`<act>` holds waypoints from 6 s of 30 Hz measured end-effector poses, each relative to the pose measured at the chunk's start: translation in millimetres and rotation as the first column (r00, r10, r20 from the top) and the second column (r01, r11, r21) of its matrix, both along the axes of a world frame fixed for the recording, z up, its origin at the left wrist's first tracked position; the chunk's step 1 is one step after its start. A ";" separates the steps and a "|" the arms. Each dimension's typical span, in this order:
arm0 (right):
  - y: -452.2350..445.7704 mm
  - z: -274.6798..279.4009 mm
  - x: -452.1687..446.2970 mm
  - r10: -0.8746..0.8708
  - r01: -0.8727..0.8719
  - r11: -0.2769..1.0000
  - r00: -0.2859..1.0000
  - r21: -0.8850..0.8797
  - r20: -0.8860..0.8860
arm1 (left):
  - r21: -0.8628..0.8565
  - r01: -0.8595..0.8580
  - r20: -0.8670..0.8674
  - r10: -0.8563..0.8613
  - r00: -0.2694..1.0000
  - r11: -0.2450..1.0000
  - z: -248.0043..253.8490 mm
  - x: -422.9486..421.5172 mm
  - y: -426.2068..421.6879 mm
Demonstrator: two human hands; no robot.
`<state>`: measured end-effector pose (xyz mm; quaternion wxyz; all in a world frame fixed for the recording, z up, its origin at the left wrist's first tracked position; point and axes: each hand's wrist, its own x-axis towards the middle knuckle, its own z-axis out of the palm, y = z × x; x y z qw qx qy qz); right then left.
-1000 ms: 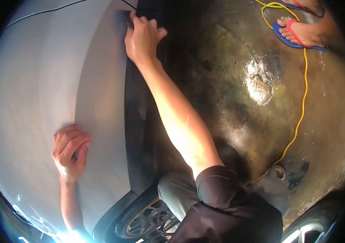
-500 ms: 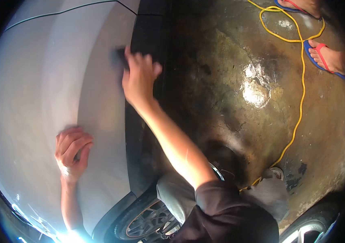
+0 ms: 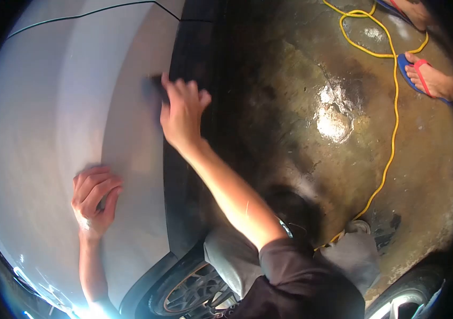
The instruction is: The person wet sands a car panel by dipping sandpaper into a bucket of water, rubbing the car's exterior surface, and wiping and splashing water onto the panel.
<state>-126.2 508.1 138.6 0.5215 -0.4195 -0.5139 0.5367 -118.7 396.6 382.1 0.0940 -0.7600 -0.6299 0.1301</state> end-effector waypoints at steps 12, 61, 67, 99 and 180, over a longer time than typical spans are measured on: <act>-3.4 -0.7 -5.8 -0.151 0.154 0.984 0.988 0.086 -0.031 | 0.006 0.002 0.003 -0.003 1.000 1.000 1.6 0.4 -2.6; 33.0 -0.7 -16.7 -0.226 0.227 0.968 0.974 0.105 -0.023 | 0.003 0.020 0.010 -0.020 1.000 1.000 2.0 -3.7 -4.9; 54.6 -0.2 -15.5 -0.201 0.201 0.979 0.980 0.042 0.000 | 0.005 0.010 0.028 -0.010 1.000 1.000 2.8 -3.1 -5.7; 140.8 11.5 24.1 0.284 -0.283 0.959 0.950 0.029 -0.129 | 0.047 0.013 0.026 -0.014 1.000 0.999 2.5 -9.8 -9.9; -170.6 -302.0 215.5 0.468 0.047 0.748 0.670 -0.662 0.576 | -0.444 -0.841 0.568 0.823 0.002 0.309 -378.5 103.0 -217.8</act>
